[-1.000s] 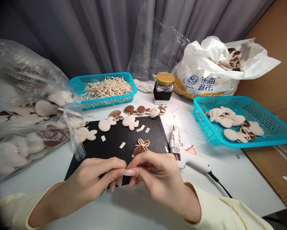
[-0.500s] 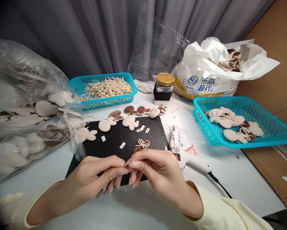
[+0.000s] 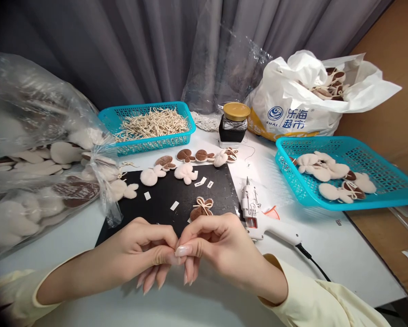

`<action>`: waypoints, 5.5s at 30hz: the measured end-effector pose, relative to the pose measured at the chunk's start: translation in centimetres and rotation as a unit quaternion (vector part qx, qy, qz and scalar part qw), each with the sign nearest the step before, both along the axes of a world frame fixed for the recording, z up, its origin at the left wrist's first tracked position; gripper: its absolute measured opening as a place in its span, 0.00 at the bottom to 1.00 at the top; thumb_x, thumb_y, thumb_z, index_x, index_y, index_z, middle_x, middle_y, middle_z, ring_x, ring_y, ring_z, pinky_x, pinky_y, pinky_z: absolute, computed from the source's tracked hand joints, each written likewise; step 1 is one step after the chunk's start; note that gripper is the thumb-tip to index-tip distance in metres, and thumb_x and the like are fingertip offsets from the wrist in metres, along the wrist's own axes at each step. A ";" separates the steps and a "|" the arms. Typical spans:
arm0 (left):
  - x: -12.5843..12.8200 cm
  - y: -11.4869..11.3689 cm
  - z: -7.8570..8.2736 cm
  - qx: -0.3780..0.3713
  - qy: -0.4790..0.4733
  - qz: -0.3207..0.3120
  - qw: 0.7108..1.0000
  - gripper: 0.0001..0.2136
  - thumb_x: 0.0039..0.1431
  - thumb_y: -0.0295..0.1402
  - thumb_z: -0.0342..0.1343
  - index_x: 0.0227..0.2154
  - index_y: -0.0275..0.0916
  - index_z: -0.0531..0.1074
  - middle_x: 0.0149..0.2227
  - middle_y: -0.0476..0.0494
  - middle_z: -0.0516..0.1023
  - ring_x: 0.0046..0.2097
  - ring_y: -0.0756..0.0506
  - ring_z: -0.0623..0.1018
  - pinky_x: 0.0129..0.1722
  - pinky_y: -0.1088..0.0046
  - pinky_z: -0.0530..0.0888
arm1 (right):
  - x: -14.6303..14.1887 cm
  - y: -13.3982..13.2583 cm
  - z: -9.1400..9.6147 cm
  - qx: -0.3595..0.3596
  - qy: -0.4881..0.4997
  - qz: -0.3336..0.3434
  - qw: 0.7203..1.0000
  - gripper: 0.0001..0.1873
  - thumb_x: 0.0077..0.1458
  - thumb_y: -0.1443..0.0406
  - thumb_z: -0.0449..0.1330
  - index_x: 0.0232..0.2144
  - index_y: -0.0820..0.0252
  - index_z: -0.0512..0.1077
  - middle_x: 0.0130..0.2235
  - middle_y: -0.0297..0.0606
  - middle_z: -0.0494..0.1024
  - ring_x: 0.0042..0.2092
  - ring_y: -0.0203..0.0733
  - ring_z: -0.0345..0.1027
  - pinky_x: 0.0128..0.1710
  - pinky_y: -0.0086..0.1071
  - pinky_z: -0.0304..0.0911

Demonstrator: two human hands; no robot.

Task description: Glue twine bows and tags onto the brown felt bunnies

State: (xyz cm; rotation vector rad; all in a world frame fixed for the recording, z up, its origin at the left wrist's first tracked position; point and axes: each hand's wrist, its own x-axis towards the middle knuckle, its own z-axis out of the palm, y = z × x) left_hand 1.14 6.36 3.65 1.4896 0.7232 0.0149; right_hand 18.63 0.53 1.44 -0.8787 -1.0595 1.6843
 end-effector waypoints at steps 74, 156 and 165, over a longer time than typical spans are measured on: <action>-0.2 -0.5 -0.4 0.206 -0.008 -0.048 0.977 0.14 0.64 0.34 0.40 0.29 0.37 0.69 0.20 0.55 0.68 0.19 0.57 0.65 0.20 0.85 0.63 | 0.4 0.3 -0.1 -0.057 -0.004 -0.004 0.998 0.10 0.45 0.66 0.65 0.22 0.64 0.67 0.22 0.28 0.67 0.19 0.29 0.65 0.18 0.24 0.65; 0.1 -1.5 -0.2 0.127 -0.029 0.017 0.991 0.16 0.63 0.40 0.40 0.24 0.38 0.64 0.16 0.54 0.68 0.16 0.56 0.64 0.18 0.83 0.62 | -0.4 -1.7 0.1 0.226 -0.181 -0.198 0.937 0.06 0.48 0.75 0.61 0.25 0.60 0.74 0.26 0.36 0.76 0.22 0.34 0.67 0.20 0.27 0.66; -0.1 -1.5 -0.1 0.163 -0.028 0.000 0.986 0.15 0.64 0.37 0.41 0.26 0.38 0.67 0.18 0.53 0.68 0.17 0.56 0.65 0.19 0.84 0.64 | 0.2 -1.1 0.5 0.142 -0.117 -0.157 0.970 0.04 0.52 0.70 0.60 0.26 0.61 0.72 0.23 0.33 0.73 0.21 0.32 0.67 0.21 0.27 0.64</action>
